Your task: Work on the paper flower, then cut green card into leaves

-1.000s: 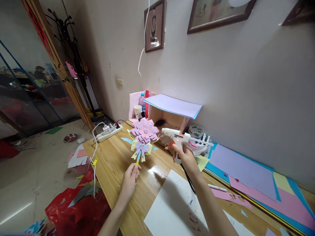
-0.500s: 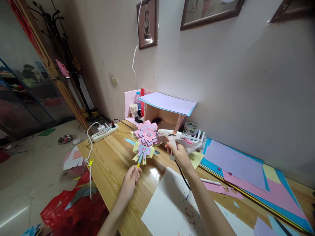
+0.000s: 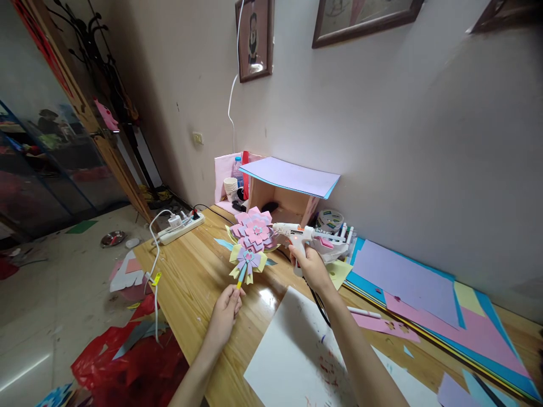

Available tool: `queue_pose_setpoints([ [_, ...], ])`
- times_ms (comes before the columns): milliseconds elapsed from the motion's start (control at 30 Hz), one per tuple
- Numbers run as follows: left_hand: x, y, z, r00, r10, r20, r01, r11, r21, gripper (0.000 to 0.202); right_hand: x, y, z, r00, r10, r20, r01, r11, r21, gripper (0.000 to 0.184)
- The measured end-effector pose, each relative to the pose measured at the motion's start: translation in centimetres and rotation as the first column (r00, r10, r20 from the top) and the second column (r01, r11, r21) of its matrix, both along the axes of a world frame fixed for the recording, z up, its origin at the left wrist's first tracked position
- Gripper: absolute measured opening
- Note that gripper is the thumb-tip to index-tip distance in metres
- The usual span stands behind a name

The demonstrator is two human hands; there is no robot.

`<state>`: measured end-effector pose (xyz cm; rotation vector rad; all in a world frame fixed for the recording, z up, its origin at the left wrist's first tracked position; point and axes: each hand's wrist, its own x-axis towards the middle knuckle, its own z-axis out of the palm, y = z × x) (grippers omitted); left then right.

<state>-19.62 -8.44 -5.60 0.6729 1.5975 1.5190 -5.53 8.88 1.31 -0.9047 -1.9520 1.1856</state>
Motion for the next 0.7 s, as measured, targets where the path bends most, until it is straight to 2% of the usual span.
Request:
queue_pose_setpoints([
  [533, 0.08, -0.1, 0.01, 1.0, 0.013, 0.007, -0.013, 1.0, 0.002, 0.04, 0.05, 0.11, -0.09, 0.999, -0.011, 0.034, 0.011, 1.0, 0.0, 0.037],
  [700, 0.02, -0.04, 0.02, 1.0, 0.008, -0.003, -0.008, 1.0, -0.003, 0.041, 0.09, -0.19, 0.26, 0.995, -0.038, 0.091, 0.028, 0.995, 0.1, 0.03],
])
